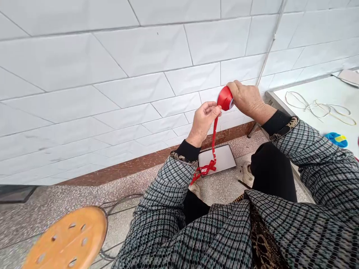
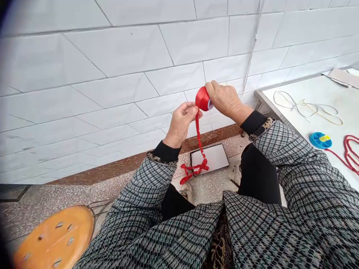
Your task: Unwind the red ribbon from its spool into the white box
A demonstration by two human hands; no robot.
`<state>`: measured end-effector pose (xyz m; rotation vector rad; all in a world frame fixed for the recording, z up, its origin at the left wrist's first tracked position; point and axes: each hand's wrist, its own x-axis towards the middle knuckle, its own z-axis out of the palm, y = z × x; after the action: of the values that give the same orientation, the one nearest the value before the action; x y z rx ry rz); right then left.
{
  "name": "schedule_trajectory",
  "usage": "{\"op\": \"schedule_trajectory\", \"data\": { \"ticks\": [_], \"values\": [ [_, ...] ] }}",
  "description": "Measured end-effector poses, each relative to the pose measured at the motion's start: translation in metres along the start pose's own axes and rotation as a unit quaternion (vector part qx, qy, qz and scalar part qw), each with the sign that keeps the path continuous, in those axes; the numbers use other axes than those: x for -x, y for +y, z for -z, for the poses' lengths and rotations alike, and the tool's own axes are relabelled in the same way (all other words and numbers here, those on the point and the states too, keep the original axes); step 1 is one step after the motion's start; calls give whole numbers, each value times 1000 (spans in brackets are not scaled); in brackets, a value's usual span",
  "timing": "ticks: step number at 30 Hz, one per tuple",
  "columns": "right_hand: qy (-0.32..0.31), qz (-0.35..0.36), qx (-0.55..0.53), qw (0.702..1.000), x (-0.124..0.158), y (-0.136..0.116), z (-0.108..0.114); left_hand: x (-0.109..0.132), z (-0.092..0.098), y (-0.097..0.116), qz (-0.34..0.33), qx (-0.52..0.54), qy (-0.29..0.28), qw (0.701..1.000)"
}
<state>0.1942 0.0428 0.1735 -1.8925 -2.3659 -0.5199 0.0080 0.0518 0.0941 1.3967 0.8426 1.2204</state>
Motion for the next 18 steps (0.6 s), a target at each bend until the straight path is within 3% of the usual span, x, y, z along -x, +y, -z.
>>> {"op": "schedule_trajectory", "data": {
  "ticks": [6, 10, 18],
  "values": [
    [-56, 6, -4, 998, -3, -11, -41, 14, 2, -44, 64, 8, 54, 996],
    [-97, 0, -17, 995, 2, -23, -75, 25, 8, -70, 76, -27, 54, 995],
    [-142, 13, -42, 989, 9, -34, -121, 28, 9, -94, 161, 21, 38, 986]
  ]
}}
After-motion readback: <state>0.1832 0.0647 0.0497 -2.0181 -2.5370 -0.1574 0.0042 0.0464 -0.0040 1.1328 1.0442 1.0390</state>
